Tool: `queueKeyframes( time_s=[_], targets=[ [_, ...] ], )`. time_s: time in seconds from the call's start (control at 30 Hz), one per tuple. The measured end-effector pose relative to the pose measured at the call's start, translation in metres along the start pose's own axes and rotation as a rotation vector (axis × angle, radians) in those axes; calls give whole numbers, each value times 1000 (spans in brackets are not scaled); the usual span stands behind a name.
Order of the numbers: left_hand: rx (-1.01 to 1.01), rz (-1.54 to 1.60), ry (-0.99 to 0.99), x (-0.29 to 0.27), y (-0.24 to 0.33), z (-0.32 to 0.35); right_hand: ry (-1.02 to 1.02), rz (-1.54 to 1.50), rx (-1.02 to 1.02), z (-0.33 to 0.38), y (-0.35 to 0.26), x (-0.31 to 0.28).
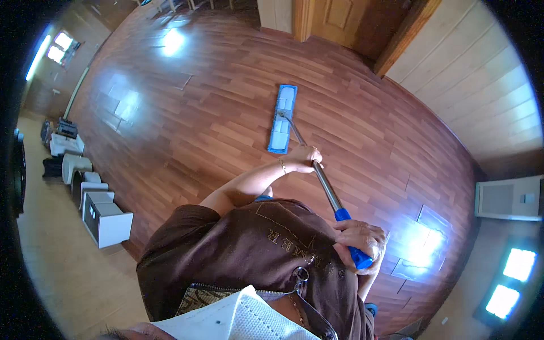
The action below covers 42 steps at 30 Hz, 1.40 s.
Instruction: The person cleans the wooden floor by wiping it across different areas of the room using a flat mop.
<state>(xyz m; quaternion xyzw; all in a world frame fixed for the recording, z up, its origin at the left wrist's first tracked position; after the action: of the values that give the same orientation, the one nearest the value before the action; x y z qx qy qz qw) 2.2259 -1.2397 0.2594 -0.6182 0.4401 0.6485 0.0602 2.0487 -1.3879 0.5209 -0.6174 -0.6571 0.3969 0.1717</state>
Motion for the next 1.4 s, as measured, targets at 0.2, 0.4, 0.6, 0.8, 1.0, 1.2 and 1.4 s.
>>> queueKeyframes(
  time_s=[0.2,0.4,0.6,0.8,1.0,1.2,1.4],
  targets=[
    [-224,-34,246,-36,-67,66,-229,-117,99,-29,36,41],
    [-545,-180,482,-75,-123,168,-589,-454,57,-66,53,105],
    [-803,-67,641,-104,-135,251,-695,-566,32,-94,62,160],
    [-893,-78,756,-115,-110,314,-877,-629,51,-132,56,200],
    [-1020,-125,764,-114,-112,343,-972,-682,57,-147,45,224],
    [-941,-87,720,-138,-122,319,-843,-597,155,-167,36,219],
    [-693,40,593,-152,-148,227,-752,-473,-30,-199,32,175]
  ],
)
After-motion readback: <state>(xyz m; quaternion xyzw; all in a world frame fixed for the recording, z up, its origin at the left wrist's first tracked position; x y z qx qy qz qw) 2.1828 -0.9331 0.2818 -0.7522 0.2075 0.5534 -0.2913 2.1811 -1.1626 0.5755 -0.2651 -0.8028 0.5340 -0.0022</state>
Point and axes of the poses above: each hand's wrist, its own z-axis away from the middle knuckle, its own x-axis out of the palm, y = z × x, the point moved 6 cm from there along -z, towards the middle knuckle, and after that the axes turned 2 degrees about y, right-handed, at the moved point
